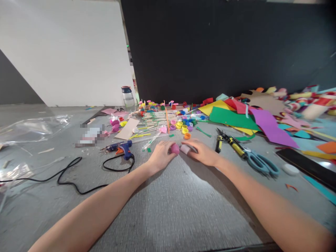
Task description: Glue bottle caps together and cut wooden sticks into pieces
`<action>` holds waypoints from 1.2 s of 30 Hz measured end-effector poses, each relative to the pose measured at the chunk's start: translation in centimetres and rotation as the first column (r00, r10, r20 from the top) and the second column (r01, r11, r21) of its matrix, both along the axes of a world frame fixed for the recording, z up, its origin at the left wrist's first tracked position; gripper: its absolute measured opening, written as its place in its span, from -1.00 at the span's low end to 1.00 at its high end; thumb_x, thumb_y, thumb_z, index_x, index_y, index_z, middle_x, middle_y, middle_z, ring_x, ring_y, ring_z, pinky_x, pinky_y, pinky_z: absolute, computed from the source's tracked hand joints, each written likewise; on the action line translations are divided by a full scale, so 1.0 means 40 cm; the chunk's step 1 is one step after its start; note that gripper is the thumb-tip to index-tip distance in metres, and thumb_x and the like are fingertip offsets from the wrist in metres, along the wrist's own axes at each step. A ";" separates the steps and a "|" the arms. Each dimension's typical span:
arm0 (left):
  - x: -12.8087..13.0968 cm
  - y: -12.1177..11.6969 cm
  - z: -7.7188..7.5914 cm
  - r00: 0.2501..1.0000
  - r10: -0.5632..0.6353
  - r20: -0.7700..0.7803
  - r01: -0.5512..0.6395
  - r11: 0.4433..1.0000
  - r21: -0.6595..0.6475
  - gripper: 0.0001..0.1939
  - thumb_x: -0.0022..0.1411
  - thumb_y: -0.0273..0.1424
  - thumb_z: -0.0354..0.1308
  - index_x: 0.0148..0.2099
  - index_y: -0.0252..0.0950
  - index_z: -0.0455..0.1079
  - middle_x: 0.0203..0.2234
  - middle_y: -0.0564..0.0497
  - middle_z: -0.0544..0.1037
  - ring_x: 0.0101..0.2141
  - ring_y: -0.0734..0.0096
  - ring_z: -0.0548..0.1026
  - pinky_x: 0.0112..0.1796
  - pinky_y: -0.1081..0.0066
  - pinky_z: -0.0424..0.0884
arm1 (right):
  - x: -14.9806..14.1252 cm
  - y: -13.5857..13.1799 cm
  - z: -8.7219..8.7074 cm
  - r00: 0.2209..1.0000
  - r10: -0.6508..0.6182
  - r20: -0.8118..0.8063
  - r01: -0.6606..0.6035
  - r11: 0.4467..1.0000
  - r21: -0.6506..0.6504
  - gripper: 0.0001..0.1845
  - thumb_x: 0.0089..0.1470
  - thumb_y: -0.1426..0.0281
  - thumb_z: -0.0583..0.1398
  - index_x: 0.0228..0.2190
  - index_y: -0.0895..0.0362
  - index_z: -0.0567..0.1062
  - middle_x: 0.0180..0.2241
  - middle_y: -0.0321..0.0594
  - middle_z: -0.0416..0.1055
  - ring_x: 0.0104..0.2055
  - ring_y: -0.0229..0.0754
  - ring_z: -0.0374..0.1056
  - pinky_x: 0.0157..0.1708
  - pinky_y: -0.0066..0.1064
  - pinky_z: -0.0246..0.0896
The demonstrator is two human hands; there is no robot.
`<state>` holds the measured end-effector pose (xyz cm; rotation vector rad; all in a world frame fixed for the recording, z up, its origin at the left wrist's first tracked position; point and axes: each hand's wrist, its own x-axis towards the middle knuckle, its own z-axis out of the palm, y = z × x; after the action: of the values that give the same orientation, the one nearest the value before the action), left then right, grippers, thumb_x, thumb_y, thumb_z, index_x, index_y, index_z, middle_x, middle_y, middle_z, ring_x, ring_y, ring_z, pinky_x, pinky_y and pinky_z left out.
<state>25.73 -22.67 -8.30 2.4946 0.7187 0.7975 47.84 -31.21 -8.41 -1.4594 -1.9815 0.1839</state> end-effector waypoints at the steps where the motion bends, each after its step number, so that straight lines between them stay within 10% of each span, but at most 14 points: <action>1: 0.000 -0.001 0.002 1.000 0.002 -0.002 -0.002 1.000 0.002 -0.69 0.17 -0.44 0.25 0.00 -0.22 0.48 -0.08 -0.12 0.60 0.00 0.05 0.51 0.08 0.07 0.34 | -0.004 0.001 0.000 1.000 -0.005 0.007 0.005 1.000 0.001 -0.55 0.06 0.45 0.25 0.02 0.06 0.52 0.05 -0.05 0.52 0.16 0.05 0.38 0.16 0.04 0.23; 11: -0.021 -0.004 0.012 0.998 0.056 -0.014 -0.056 0.998 0.004 -0.78 0.18 -0.42 0.28 -0.09 -0.24 0.50 -0.20 -0.09 0.60 -0.10 0.09 0.51 0.00 0.13 0.36 | -0.009 -0.017 0.007 0.981 -0.193 0.025 0.194 0.981 -0.022 -0.78 0.11 0.28 0.31 -0.20 0.10 0.55 -0.16 -0.07 0.58 -0.07 0.09 0.46 -0.08 -0.06 0.34; 28: -0.028 0.011 0.003 0.994 0.099 -0.036 -0.100 0.995 -0.016 -0.50 0.15 -0.43 0.33 0.15 -0.28 0.44 0.06 -0.15 0.57 0.08 0.05 0.49 0.13 0.08 0.35 | 0.024 -0.010 -0.011 0.990 -0.137 0.014 0.137 0.990 -0.041 -0.57 0.12 0.26 0.31 0.02 0.08 0.49 0.01 -0.03 0.53 0.08 0.10 0.41 0.07 -0.02 0.29; 36: -0.027 0.004 0.013 0.996 0.086 -0.010 -0.086 0.996 0.009 -0.71 0.18 -0.42 0.32 -0.02 -0.27 0.50 -0.11 -0.10 0.63 -0.04 0.11 0.55 0.04 0.11 0.41 | 0.017 -0.010 -0.005 0.992 -0.123 0.016 0.123 0.992 -0.036 -0.72 0.15 0.28 0.29 -0.10 0.08 0.54 -0.05 -0.06 0.56 0.03 0.08 0.43 0.04 -0.03 0.30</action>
<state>24.67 -22.49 -7.78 2.4910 0.8323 0.8201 48.53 -31.62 -8.62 -1.6051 -1.9014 0.1576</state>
